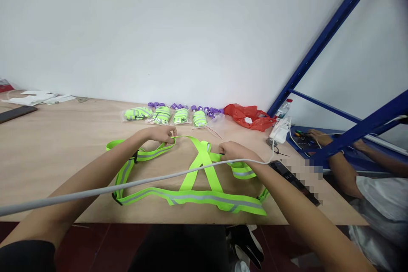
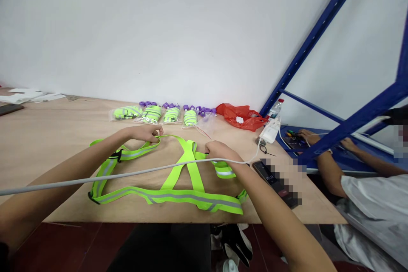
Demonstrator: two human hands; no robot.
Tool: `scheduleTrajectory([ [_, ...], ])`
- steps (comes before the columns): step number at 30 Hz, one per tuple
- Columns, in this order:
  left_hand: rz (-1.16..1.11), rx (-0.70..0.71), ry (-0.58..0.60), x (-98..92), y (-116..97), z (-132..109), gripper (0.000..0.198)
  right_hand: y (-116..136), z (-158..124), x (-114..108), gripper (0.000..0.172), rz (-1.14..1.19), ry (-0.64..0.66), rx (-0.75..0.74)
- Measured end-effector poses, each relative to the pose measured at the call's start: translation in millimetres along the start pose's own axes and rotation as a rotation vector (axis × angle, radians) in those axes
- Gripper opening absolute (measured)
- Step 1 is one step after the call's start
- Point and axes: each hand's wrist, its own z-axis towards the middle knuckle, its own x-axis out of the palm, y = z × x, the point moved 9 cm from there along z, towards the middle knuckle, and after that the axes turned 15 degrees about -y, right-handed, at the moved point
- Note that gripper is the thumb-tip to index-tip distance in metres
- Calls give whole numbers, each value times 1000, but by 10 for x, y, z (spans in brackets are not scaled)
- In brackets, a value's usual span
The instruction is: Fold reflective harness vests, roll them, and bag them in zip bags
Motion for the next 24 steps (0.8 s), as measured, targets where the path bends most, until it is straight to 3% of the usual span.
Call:
scheduleTrajectory([
  [5,-443,2,82,-197,-113,-224,46,7,44,-324,14,124,-244,22],
  [9,-728,-36,49,-304,-140,-274,42,-11,40,-481,7,339,-306,63],
  [12,-806,-113,-32,-363,-42,-246,40,65,-27,-538,8,545,-258,51],
  [17,-960,-201,-165,-498,117,-212,33,158,-150,-531,39,1193,-2,115],
  [24,-1114,-112,-286,-747,156,-268,40,56,-178,-557,49,1425,121,163],
])
